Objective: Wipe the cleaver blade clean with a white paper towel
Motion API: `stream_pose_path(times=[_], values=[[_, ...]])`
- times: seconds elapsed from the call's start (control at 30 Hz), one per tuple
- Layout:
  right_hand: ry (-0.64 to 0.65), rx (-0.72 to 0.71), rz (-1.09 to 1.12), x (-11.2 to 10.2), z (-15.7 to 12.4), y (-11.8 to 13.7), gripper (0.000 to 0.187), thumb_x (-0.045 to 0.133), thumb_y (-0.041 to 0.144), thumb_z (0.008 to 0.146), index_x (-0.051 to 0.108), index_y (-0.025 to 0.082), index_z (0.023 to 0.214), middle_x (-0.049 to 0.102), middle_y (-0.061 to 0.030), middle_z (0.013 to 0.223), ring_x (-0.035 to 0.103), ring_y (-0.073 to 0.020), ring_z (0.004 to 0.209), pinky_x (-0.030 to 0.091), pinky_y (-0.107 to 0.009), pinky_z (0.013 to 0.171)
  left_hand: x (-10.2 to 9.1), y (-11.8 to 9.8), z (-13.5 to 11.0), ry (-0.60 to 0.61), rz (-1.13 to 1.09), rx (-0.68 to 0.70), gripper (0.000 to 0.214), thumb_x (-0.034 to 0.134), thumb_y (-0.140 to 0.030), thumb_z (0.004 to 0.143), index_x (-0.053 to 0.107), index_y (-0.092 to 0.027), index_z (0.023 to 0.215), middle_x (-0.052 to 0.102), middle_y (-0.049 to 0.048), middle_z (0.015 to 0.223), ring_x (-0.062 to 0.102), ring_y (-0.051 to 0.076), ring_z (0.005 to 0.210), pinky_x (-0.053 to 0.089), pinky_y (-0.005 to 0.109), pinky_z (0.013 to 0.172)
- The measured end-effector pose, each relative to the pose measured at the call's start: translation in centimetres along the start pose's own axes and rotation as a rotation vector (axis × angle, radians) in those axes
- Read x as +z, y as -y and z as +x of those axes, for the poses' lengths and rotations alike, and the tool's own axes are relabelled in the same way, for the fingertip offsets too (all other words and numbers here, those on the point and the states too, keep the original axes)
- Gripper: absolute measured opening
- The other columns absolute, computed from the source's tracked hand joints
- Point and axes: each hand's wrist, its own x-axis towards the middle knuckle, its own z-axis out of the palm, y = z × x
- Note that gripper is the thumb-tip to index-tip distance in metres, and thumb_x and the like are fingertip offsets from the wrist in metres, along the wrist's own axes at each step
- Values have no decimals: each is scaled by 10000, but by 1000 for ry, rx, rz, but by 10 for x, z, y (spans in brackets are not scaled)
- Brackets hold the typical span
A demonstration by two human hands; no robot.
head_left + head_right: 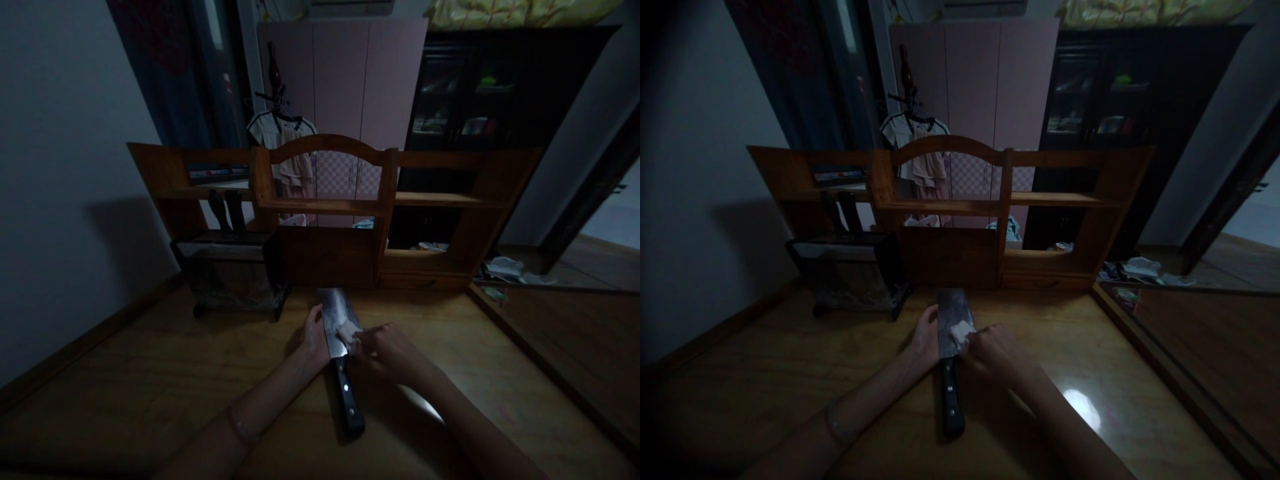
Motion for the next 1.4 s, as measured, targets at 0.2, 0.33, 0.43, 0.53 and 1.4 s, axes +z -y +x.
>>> stream_pose_path(times=[0.2,0.33,0.43,0.53,1.4], values=[[-175,-111,143,1,2,6,308,383,241,989,667,178,1092,616,-94,1216,610,-213,1056,440,-294,910,-1,-1,-1,-117,6,26,392,469,-457,828,624,-97,820,665,118,701,636,235,616,510,345,609],[-138,-217,222,12,1,20,305,397,267,988,652,182,1131,595,-93,1250,586,-217,1101,434,-313,955,-3,0,1,-187,37,40,368,497,-451,813,604,-108,733,620,90,584,580,199,491,469,301,506],[-56,-167,165,12,1,19,272,432,255,964,684,163,1008,677,-108,1077,658,-206,910,471,-267,805,-1,1,2,-142,30,42,378,472,-448,825,630,-105,827,645,97,647,619,213,566,504,323,594],[2,-50,30,5,1,10,243,472,226,927,687,150,842,709,-94,832,668,-186,711,429,-237,650,1,1,0,-64,14,21,396,446,-452,838,633,-108,896,670,110,731,651,237,676,517,358,695],[-80,-35,69,-3,-1,12,308,405,260,974,692,166,910,701,-91,966,662,-204,830,429,-269,750,-3,-1,0,-56,12,12,405,468,-455,825,632,-93,907,670,122,742,652,240,685,520,354,662]])
